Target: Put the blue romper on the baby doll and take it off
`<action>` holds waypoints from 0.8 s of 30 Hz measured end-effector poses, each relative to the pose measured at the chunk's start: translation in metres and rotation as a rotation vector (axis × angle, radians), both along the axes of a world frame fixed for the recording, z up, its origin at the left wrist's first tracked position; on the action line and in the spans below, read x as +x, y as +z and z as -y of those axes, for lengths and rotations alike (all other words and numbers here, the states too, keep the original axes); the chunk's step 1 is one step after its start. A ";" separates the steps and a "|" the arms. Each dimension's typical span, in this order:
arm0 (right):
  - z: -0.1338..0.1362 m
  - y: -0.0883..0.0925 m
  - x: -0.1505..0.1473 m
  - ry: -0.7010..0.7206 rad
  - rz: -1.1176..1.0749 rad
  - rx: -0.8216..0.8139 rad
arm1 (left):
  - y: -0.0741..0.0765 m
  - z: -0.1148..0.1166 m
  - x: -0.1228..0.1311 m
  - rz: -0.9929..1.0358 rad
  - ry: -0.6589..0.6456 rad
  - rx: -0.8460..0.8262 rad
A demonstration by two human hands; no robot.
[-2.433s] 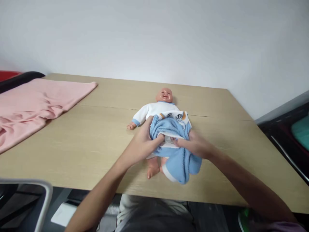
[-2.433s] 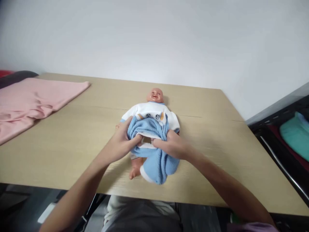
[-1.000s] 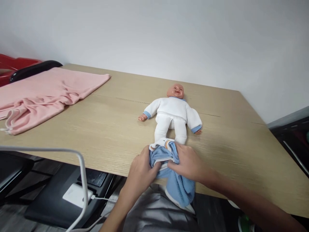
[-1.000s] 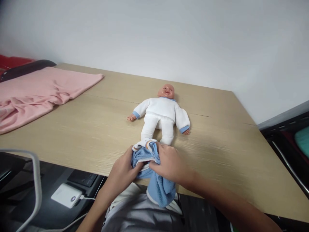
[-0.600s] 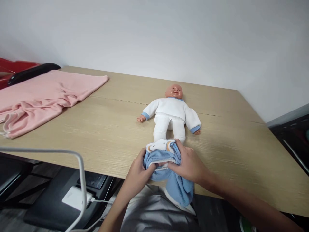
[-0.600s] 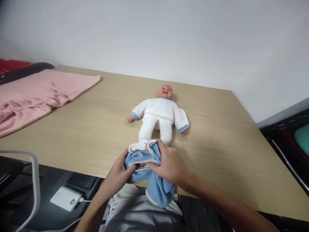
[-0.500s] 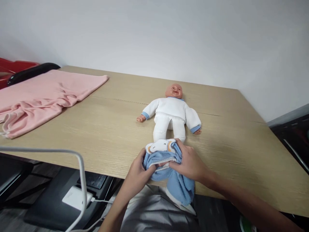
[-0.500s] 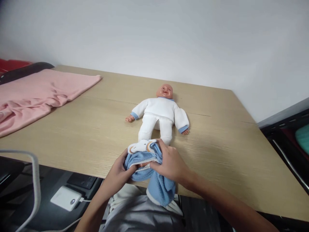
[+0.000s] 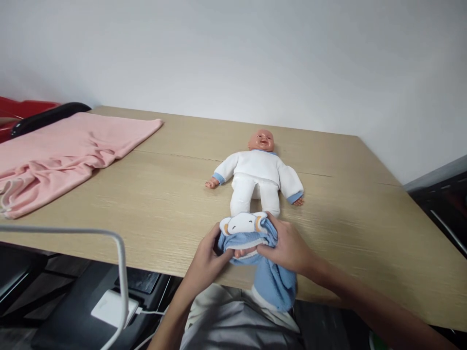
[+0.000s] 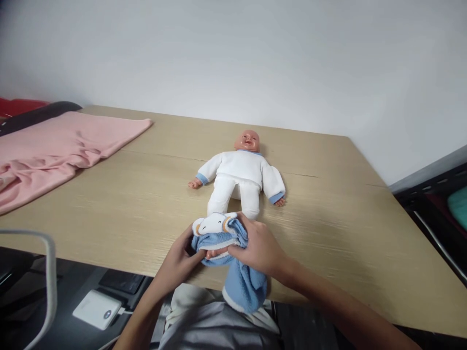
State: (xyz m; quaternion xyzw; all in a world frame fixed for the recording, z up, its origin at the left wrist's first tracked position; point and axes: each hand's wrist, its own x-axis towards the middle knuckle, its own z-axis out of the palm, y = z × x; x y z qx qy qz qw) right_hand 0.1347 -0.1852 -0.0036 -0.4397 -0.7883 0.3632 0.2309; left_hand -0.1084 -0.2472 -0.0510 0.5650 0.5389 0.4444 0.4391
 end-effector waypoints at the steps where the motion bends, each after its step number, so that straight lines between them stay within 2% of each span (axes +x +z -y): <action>1: -0.002 -0.001 0.000 0.009 -0.025 0.014 | -0.001 -0.001 0.000 -0.013 0.017 0.020; 5: -0.007 -0.003 0.001 0.020 -0.076 0.104 | -0.001 -0.002 0.002 -0.010 0.028 0.119; 9: -0.008 -0.006 0.001 0.018 -0.087 0.042 | 0.003 -0.004 0.004 0.046 0.037 0.039; 12: -0.010 -0.010 0.001 0.009 -0.139 0.008 | 0.006 -0.009 0.003 -0.011 0.087 0.014; 16: -0.022 -0.011 0.004 -0.026 -0.145 0.105 | 0.014 -0.019 -0.004 -0.096 0.052 0.056; 20: -0.046 -0.001 0.009 0.111 -0.095 0.211 | 0.026 -0.030 -0.016 -0.073 -0.072 0.027; 24: -0.070 0.009 0.013 0.273 -0.105 0.117 | 0.039 -0.041 -0.023 -0.039 -0.121 -0.013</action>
